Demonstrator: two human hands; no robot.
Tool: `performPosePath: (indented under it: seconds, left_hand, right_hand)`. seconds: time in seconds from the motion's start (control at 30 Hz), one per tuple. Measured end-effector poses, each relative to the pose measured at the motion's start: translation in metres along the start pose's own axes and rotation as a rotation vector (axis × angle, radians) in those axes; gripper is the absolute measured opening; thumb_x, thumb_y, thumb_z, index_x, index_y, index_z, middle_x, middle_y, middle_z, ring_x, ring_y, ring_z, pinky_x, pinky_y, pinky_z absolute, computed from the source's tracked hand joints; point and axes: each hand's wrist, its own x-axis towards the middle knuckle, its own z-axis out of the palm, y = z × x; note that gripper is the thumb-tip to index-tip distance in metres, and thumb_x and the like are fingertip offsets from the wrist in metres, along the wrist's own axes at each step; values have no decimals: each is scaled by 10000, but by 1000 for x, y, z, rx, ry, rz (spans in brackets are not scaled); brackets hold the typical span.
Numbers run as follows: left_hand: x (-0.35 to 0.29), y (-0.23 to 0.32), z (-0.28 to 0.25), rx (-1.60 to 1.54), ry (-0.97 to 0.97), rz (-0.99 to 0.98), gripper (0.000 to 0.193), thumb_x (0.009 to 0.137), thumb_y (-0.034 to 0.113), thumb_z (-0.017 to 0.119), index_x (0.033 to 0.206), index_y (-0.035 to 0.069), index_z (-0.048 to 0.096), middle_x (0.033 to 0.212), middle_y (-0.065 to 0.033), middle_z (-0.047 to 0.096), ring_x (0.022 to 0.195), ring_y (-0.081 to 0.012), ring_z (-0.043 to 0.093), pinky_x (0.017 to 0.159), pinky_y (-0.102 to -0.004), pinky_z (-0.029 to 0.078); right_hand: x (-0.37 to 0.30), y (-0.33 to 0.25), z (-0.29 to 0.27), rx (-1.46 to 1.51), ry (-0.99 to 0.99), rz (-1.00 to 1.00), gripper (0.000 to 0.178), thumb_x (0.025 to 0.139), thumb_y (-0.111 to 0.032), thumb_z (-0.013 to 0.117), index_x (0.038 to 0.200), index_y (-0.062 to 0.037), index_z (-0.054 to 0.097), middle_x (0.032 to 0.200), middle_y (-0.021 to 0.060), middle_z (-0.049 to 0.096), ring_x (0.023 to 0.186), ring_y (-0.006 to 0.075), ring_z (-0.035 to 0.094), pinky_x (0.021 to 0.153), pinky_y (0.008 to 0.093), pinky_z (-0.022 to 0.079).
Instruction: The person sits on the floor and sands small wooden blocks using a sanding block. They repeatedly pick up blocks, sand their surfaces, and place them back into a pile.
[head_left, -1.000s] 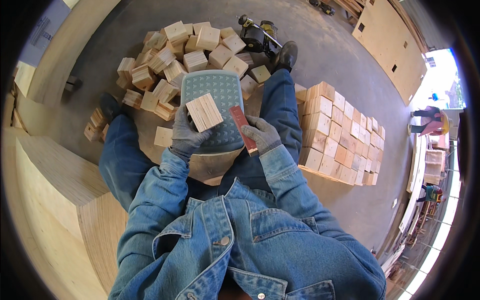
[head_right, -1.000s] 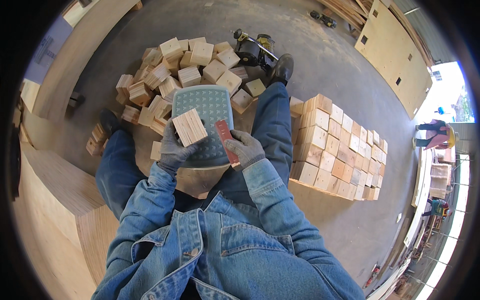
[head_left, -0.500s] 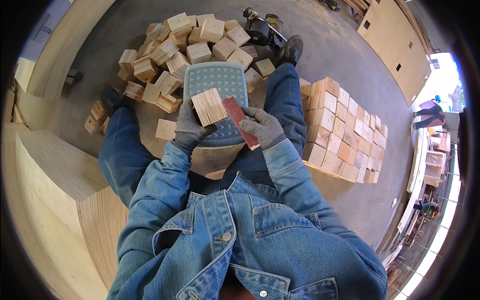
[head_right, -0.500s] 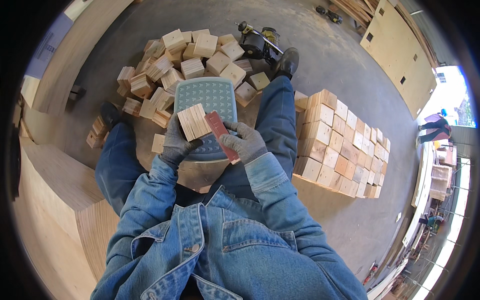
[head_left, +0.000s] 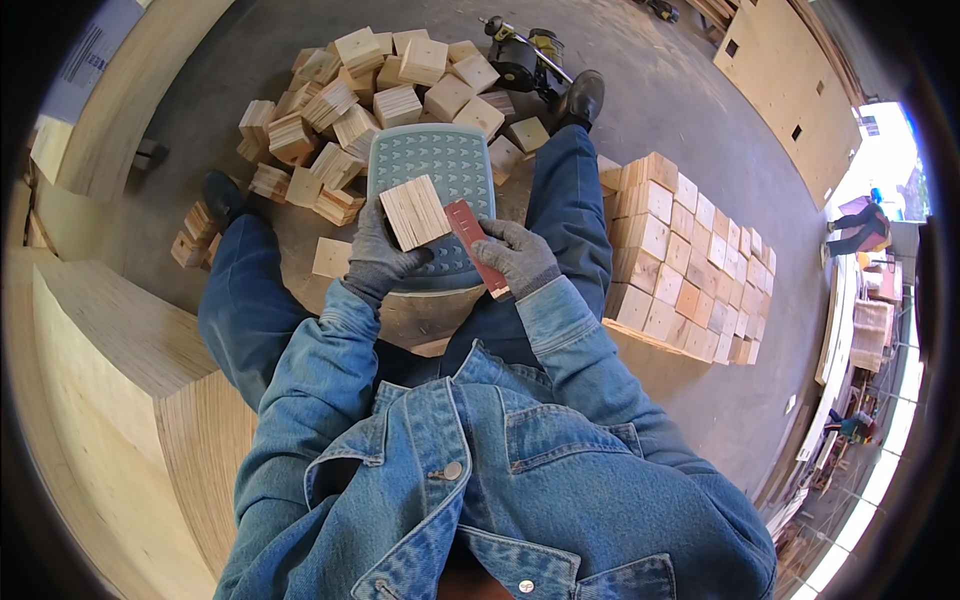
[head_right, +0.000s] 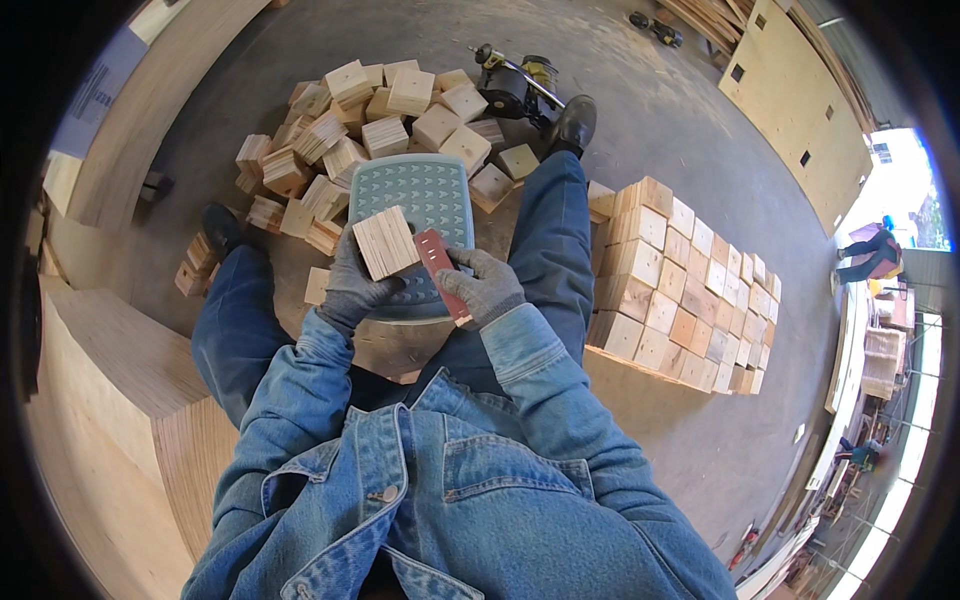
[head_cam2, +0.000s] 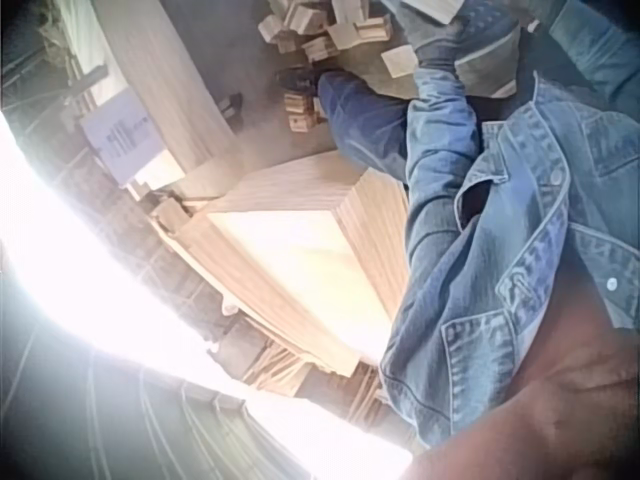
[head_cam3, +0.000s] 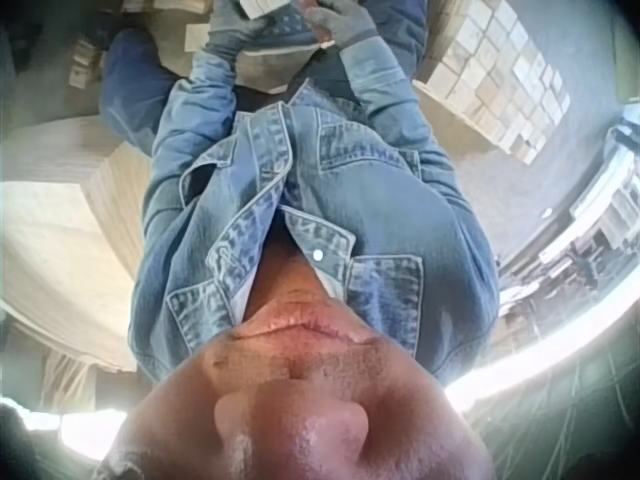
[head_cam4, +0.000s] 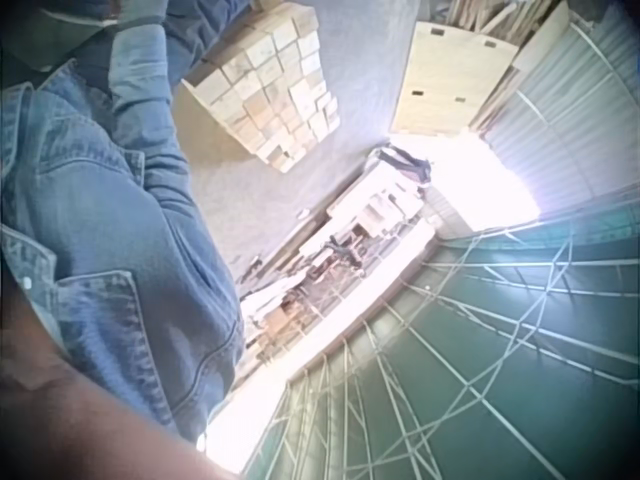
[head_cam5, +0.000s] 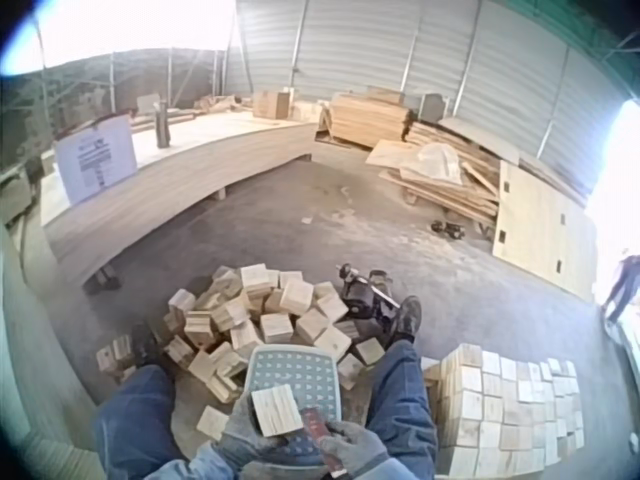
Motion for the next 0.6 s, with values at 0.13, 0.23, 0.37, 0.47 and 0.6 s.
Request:
performPosePath:
  seconds: [0.13, 0.23, 0.37, 0.47, 0.6]
  left_hand:
    - [-2, 14, 4, 29, -7, -51, 1260, 526, 245, 1047, 1548, 54, 335, 1462, -175, 589, 1356, -322, 599, 1144, -433, 511]
    - [-2, 20, 1, 94, 4, -68, 1207, 532, 211, 1039, 1524, 58, 368, 1430, -167, 614, 1328, -321, 621, 1124, -431, 528]
    - [-1, 18, -1, 126, -5, -28, 1136, 555, 187, 1016, 1501, 68, 399, 1412, -157, 623, 1317, -315, 628, 1125, -439, 532]
    - [-3, 25, 5, 56, 7, -23, 1106, 563, 184, 1003, 1491, 77, 411, 1413, -152, 618, 1313, -310, 627, 1129, -441, 531]
    - [-4, 21, 4, 132, 67, 7, 1075, 557, 220, 1010, 1457, 62, 444, 1364, -165, 654, 1256, -314, 660, 1090, -420, 545]
  right_hand:
    - [3, 3, -9, -94, -28, -66, 621, 943, -253, 834, 1449, 33, 614, 1246, 150, 720, 1057, 197, 708, 923, 321, 591]
    - [0, -6, -6, -45, 4, -35, 637, 932, -271, 842, 1445, 32, 619, 1254, 159, 723, 1092, 208, 706, 964, 333, 576]
    - [6, 5, -2, 128, 60, 28, 618, 933, -278, 831, 1433, 25, 632, 1266, 162, 729, 1111, 229, 712, 984, 353, 571]
    - [12, 12, 2, -78, 68, 38, 610, 927, -296, 820, 1419, 20, 646, 1275, 170, 733, 1102, 254, 727, 978, 359, 578]
    - [16, 9, 5, -189, 56, 26, 605, 953, -253, 803, 1446, 43, 613, 1256, 178, 731, 1043, 213, 722, 916, 321, 591]
